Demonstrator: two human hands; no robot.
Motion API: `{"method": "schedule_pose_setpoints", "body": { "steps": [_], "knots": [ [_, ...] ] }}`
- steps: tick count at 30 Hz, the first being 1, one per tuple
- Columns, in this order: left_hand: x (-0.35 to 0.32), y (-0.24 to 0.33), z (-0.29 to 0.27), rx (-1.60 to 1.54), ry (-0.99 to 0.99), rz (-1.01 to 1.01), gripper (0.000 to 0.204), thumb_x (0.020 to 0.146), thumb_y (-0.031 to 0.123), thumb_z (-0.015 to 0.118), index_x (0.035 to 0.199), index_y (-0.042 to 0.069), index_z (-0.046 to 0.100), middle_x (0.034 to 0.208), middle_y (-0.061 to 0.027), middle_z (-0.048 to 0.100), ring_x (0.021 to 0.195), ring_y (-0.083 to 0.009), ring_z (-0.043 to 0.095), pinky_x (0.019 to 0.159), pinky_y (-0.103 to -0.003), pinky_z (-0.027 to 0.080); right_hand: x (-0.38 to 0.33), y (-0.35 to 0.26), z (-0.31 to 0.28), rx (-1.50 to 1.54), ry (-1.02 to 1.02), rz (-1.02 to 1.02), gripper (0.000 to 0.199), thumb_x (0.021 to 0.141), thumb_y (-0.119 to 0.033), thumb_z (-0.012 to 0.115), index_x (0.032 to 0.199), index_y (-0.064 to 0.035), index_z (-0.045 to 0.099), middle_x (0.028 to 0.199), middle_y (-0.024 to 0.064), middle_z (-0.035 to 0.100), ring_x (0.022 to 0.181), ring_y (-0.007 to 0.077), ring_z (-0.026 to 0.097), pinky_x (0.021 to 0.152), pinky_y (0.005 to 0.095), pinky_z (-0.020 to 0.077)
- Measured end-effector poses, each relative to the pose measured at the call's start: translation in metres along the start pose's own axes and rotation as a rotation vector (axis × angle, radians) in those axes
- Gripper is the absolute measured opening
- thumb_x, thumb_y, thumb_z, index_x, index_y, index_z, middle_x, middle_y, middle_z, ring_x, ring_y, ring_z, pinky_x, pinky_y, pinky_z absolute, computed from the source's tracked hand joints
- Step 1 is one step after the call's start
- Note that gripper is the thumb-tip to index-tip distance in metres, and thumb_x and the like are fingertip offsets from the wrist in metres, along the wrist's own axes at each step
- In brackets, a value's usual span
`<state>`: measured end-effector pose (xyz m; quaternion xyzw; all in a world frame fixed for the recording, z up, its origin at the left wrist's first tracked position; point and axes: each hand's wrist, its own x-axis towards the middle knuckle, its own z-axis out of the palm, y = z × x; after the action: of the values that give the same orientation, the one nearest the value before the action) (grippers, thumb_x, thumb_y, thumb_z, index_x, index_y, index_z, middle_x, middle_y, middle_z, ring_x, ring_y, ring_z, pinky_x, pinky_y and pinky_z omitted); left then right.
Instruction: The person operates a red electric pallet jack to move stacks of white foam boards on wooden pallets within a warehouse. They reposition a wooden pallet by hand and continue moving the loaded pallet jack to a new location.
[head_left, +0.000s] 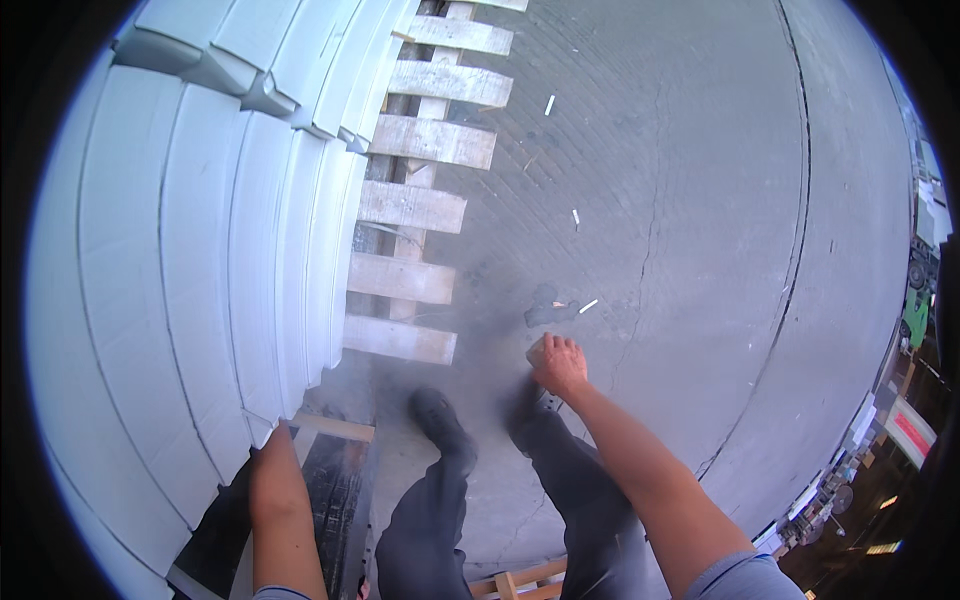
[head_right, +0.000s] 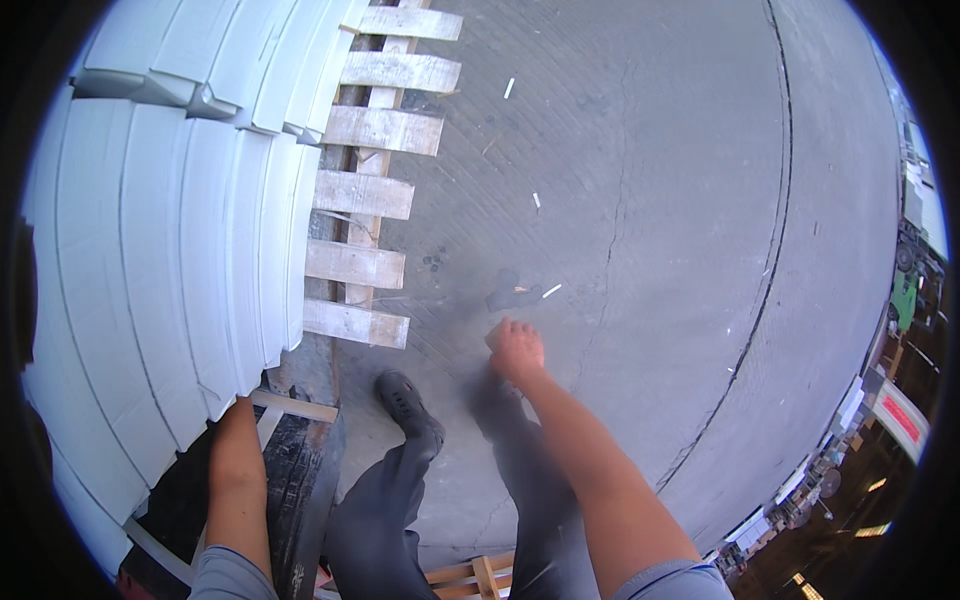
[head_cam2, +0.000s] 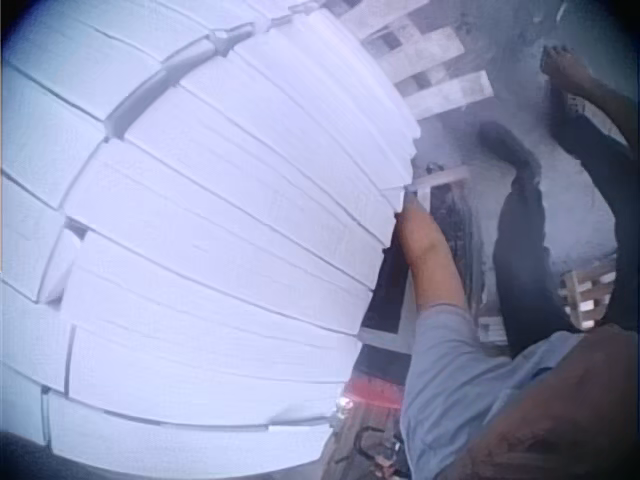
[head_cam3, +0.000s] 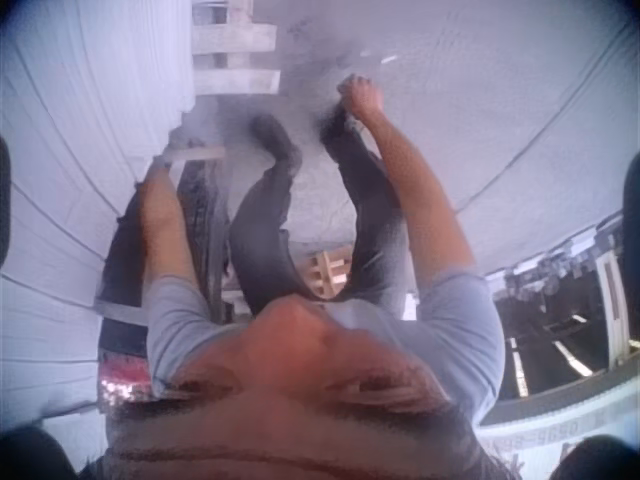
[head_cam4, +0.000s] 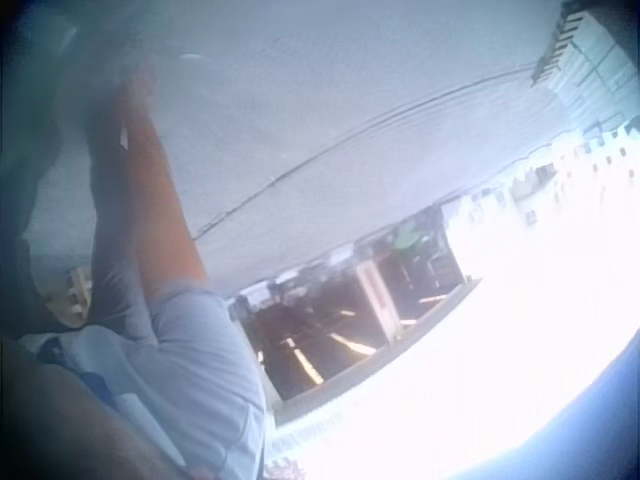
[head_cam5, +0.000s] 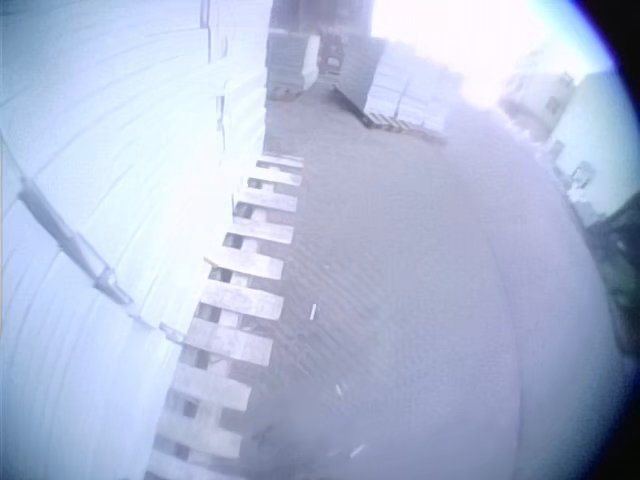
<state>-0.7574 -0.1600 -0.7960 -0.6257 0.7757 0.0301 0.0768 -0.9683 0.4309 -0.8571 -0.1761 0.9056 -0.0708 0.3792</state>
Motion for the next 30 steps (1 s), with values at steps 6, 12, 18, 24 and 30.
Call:
{"method": "schedule_pose_setpoints", "body": {
  "steps": [6, 12, 18, 24, 30],
  "knots": [
    [-0.123, 0.035, -0.050, 0.279, -0.126, 0.030, 0.054, 0.079, 0.036, 0.071, 0.118, -0.001, 0.066, 0.127, -0.0214, 0.063, 0.117, -0.0342, 0.062, 0.099, -0.043, 0.051, -0.154, 0.067, -0.086, 0.245, 0.015, 0.239, 0.066, 0.071, -0.035, 0.075, 0.121, 0.0010, 0.052, 0.111, 0.0255, 0.063, 0.107, 0.0411, 0.059, 0.091, 0.0473, 0.0497],
    [-0.305, 0.099, -0.173, -0.175, -0.496, -0.081, 0.062, 0.073, 0.024, 0.075, 0.123, -0.008, 0.057, 0.124, -0.0253, 0.062, 0.112, -0.0377, 0.064, 0.095, -0.042, 0.051, -0.284, 0.037, -0.187, 0.701, -0.053, 0.350, 0.075, 0.072, -0.045, 0.077, 0.126, 0.0017, 0.053, 0.114, 0.0269, 0.064, 0.108, 0.0426, 0.061, 0.093, 0.0464, 0.0496],
    [-0.499, 0.192, -0.323, -0.846, -1.294, -0.279, 0.044, 0.090, 0.033, 0.064, 0.123, 0.006, 0.058, 0.110, -0.0099, 0.066, 0.104, -0.0269, 0.064, 0.079, -0.049, 0.057, -0.401, -0.053, -0.328, 0.883, 0.226, -0.136, 0.089, 0.077, -0.046, 0.078, 0.142, 0.0014, 0.041, 0.129, 0.0247, 0.057, 0.121, 0.0375, 0.056, 0.102, 0.0417, 0.0458],
    [-0.546, 0.269, -0.449, -1.330, -1.683, -0.384, 0.041, 0.099, 0.037, 0.042, 0.123, 0.011, 0.062, 0.125, -0.0096, 0.065, 0.116, -0.0280, 0.061, 0.104, -0.046, 0.047, -0.452, -0.057, -0.469, 0.712, 0.537, -0.597, 0.084, 0.079, -0.040, 0.078, 0.144, -0.0029, 0.040, 0.135, 0.0208, 0.054, 0.126, 0.0362, 0.051, 0.106, 0.0448, 0.0407],
    [-0.520, 0.368, -0.519, -1.340, -1.865, -0.251, 0.039, 0.100, 0.036, 0.042, 0.122, 0.011, 0.063, 0.122, -0.0079, 0.067, 0.114, -0.0268, 0.063, 0.103, -0.046, 0.048, -0.424, -0.042, -0.582, 0.496, 0.634, -0.769, 0.079, 0.080, -0.039, 0.077, 0.142, -0.0035, 0.043, 0.138, 0.0188, 0.053, 0.130, 0.0347, 0.049, 0.105, 0.0454, 0.0408]
  ]
}}
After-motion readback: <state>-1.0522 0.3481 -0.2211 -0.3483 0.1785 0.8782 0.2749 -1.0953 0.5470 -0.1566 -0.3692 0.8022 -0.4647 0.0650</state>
